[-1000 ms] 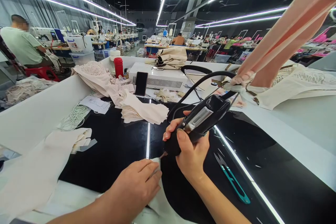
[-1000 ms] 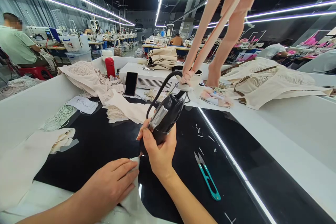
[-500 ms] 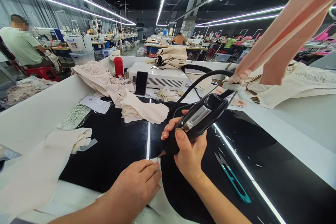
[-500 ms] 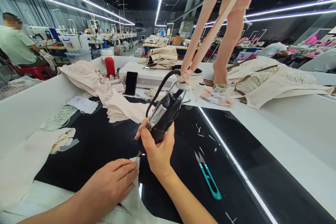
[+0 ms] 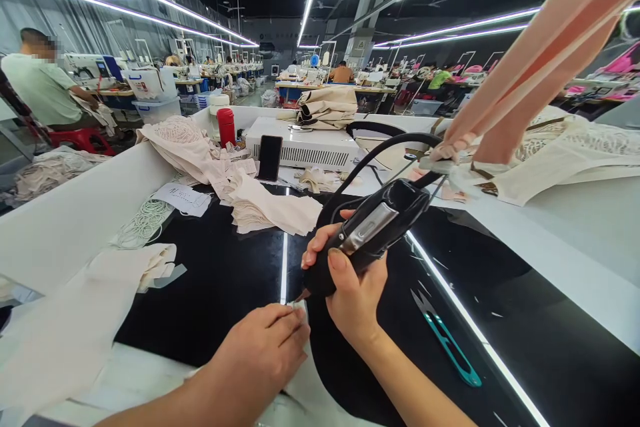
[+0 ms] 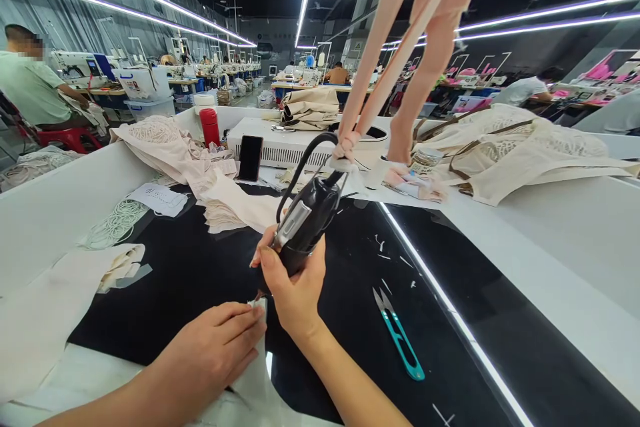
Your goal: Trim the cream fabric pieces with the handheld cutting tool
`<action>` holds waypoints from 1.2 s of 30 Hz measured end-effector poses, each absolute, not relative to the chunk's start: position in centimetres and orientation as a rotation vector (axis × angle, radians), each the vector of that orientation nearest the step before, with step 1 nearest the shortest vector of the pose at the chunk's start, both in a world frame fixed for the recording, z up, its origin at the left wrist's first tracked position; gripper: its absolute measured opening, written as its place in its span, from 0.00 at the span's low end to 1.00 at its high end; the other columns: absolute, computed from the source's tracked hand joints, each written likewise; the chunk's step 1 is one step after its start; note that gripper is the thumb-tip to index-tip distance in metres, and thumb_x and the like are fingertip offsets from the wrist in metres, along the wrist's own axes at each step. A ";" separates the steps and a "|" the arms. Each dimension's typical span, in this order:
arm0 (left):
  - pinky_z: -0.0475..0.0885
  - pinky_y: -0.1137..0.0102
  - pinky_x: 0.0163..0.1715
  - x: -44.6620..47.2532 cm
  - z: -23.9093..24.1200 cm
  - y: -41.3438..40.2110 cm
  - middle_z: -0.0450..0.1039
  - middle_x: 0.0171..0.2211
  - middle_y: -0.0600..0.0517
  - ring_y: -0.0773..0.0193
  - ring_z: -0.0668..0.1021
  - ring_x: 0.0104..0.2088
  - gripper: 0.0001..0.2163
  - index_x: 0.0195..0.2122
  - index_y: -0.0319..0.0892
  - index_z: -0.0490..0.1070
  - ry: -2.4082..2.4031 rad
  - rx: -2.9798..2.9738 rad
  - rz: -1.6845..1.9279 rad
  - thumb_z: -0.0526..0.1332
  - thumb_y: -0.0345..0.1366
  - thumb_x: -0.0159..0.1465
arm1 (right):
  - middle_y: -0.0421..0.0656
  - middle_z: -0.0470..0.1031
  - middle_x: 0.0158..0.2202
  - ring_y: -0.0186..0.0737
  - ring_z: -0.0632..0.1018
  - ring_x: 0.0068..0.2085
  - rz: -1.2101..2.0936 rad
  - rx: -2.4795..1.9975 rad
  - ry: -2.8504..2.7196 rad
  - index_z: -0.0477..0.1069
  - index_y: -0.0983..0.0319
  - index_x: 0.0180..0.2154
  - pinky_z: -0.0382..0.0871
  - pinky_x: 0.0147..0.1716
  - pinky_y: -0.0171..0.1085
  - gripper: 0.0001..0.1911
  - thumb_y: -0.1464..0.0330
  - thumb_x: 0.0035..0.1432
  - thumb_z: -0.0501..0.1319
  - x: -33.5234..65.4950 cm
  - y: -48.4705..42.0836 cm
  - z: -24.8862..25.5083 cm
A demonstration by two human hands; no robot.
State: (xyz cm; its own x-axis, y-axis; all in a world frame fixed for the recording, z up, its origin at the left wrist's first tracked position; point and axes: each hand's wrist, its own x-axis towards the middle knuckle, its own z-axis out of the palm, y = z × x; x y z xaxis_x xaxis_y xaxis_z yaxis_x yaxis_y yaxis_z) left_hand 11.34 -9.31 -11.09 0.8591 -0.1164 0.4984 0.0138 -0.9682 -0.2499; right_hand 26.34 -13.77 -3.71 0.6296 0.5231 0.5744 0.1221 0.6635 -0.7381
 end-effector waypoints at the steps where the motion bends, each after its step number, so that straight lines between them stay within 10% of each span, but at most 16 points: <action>1: 0.73 0.73 0.55 11.4 -11.0 -9.3 0.82 0.49 0.52 0.70 0.80 0.53 0.13 0.51 0.37 0.76 0.083 -2.791 -0.782 0.52 0.33 0.79 | 0.33 0.75 0.30 0.34 0.75 0.24 0.262 -0.831 -0.881 0.65 0.54 0.47 0.76 0.24 0.36 0.17 0.63 0.61 0.69 26.4 -13.8 -3.7; 36: 0.82 0.67 0.47 11.5 -11.0 -9.6 0.82 0.42 0.45 0.60 0.84 0.46 0.10 0.46 0.32 0.76 0.094 -2.767 -1.029 0.54 0.26 0.75 | 0.34 0.76 0.31 0.33 0.76 0.25 0.243 -0.791 -0.884 0.67 0.55 0.42 0.75 0.25 0.35 0.13 0.62 0.61 0.69 26.4 -13.8 -3.6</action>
State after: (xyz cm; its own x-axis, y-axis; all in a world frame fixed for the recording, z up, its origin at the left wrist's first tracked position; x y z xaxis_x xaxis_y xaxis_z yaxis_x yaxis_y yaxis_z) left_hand 11.48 -9.64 -10.97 0.7574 -0.1241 0.6411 0.0062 -0.9804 -0.1971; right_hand 26.45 -13.81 -3.56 0.6290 0.4964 0.5983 0.1210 0.6977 -0.7061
